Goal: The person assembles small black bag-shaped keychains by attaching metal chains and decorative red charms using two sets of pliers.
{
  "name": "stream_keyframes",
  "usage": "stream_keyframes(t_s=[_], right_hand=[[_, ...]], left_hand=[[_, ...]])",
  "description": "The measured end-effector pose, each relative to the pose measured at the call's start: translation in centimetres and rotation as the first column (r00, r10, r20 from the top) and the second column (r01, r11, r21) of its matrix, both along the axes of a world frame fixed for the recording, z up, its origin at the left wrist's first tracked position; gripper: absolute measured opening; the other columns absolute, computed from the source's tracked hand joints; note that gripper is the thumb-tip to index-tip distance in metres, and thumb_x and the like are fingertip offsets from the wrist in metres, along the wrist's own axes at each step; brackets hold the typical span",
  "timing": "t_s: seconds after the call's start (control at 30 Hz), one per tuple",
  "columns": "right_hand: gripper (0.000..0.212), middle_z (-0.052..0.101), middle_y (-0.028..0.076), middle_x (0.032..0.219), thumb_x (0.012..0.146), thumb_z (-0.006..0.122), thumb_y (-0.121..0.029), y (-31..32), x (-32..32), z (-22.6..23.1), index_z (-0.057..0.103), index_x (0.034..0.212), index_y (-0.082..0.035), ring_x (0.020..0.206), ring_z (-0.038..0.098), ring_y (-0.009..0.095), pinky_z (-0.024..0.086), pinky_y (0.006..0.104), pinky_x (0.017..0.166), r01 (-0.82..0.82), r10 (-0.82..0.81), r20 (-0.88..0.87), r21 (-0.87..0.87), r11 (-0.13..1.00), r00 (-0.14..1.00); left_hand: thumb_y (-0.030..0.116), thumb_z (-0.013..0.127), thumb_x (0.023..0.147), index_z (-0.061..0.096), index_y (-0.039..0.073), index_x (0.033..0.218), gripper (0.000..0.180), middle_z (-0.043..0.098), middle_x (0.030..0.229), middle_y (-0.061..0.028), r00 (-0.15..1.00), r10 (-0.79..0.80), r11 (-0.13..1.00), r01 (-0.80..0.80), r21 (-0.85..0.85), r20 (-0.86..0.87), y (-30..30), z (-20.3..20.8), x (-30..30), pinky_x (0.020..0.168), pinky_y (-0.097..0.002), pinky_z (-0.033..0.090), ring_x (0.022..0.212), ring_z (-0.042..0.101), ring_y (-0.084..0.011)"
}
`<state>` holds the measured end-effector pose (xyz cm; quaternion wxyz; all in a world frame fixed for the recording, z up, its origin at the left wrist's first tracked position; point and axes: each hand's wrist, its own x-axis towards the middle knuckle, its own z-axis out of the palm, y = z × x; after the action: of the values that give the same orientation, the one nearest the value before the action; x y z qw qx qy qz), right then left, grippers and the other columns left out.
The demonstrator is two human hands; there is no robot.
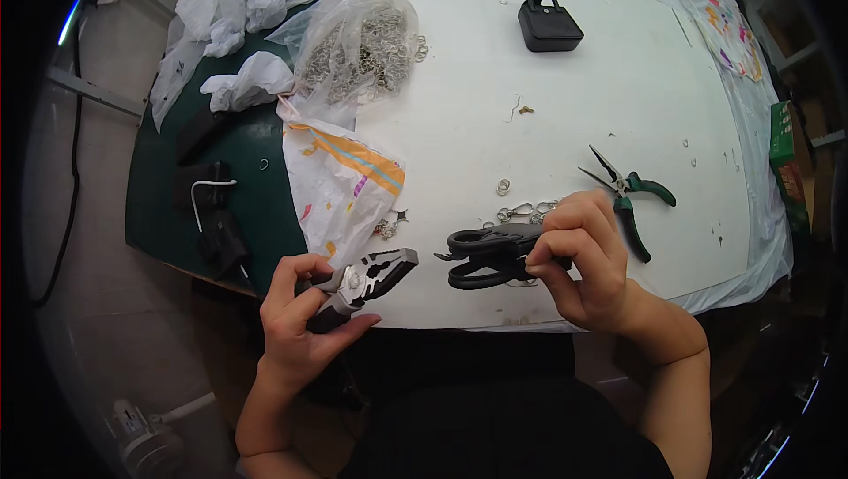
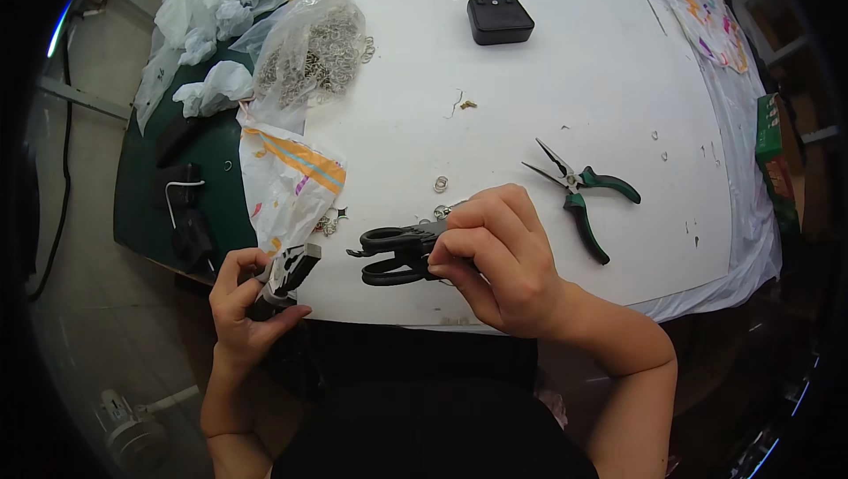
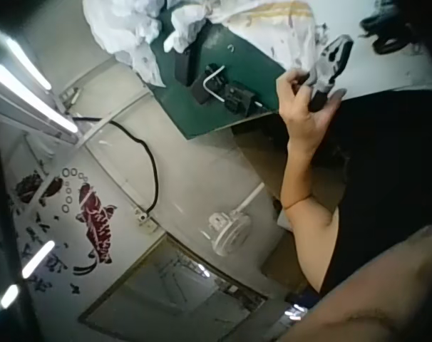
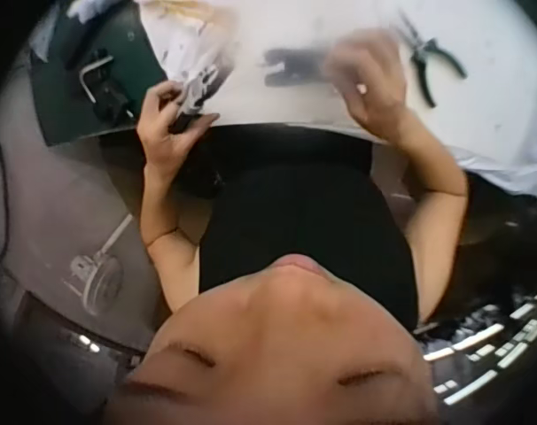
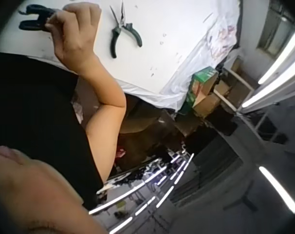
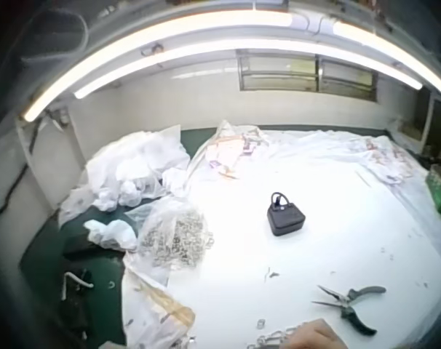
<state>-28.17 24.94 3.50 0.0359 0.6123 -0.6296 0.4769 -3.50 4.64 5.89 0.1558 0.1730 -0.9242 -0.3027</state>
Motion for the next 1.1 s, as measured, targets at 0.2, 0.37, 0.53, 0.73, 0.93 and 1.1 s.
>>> stream_keyframes(t_s=[0.2,0.37,0.53,0.73,0.93,1.1], right_hand=[[0.025,0.055,0.008,0.087,0.072,0.079,-0.005,-0.3,1.4,0.5,0.059,0.087,-0.004,0.079,0.051,0.026,0.043,0.0378,0.070,-0.018,0.017,-0.102,-0.002,1.000,0.995],[0.026,0.058,0.006,0.086,0.070,0.082,-0.008,-0.7,2.0,0.9,0.061,0.086,-0.005,0.077,0.054,0.025,0.042,0.0376,0.068,-0.006,0.002,-0.126,-0.035,0.999,0.992],[0.028,0.058,0.005,0.086,0.068,0.082,-0.009,-1.1,2.2,1.1,0.061,0.086,-0.005,0.076,0.054,0.024,0.042,0.0379,0.067,-0.035,0.030,-0.128,-0.037,0.999,0.991],[0.042,0.060,0.009,0.095,0.070,0.086,-0.021,-0.2,0.8,1.7,0.064,0.101,-0.003,0.084,0.056,0.025,0.045,0.0366,0.072,-0.048,0.050,-0.024,0.070,0.996,0.998],[0.085,0.048,0.019,0.134,0.064,0.090,-0.032,6.4,-6.2,0.9,0.052,0.130,0.005,0.124,0.046,0.036,0.041,0.0448,0.103,0.372,-0.274,-0.253,0.610,0.700,0.928],[0.095,0.040,0.025,0.144,0.074,0.083,-0.028,11.4,-5.7,-1.2,0.033,0.145,0.011,0.132,0.038,0.042,0.034,0.0471,0.110,0.509,-0.359,-0.367,0.701,0.500,0.858]], left_hand=[[0.012,0.088,0.052,0.063,-0.003,0.076,0.037,0.063,0.115,-0.0163,0.979,-0.189,0.947,0.202,-0.251,0.077,0.3,2.3,-2.3,0.075,-0.0410,0.051,0.098,0.060,-0.0338],[0.012,0.086,0.052,0.062,-0.003,0.075,0.037,0.063,0.120,-0.0171,0.970,-0.208,0.903,0.241,-0.356,0.129,0.1,3.5,-2.4,0.076,-0.0426,0.051,0.100,0.059,-0.0343],[0.012,0.083,0.049,0.061,-0.004,0.075,0.038,0.065,0.115,-0.0142,0.968,-0.209,0.886,0.246,-0.392,0.136,0.1,4.1,-2.5,0.077,-0.0424,0.050,0.098,0.059,-0.0341],[0.010,0.081,0.047,0.057,-0.002,0.072,0.037,0.063,0.104,-0.0134,0.963,-0.259,0.878,0.267,-0.397,0.075,-0.7,3.0,-3.1,0.071,-0.0411,0.049,0.092,0.062,-0.0324],[0.011,0.081,0.053,0.054,0.002,0.075,0.036,0.061,0.097,-0.0118,0.973,-0.197,0.926,0.226,-0.302,0.122,-2.0,2.3,-2.7,0.071,-0.0407,0.050,0.085,0.061,-0.0311],[0.010,0.081,0.056,0.056,0.003,0.092,0.044,0.057,0.093,-0.0094,0.973,-0.192,0.967,0.210,-0.142,0.126,-2.9,1.9,-2.7,0.074,-0.0382,0.046,0.082,0.058,-0.0293]])
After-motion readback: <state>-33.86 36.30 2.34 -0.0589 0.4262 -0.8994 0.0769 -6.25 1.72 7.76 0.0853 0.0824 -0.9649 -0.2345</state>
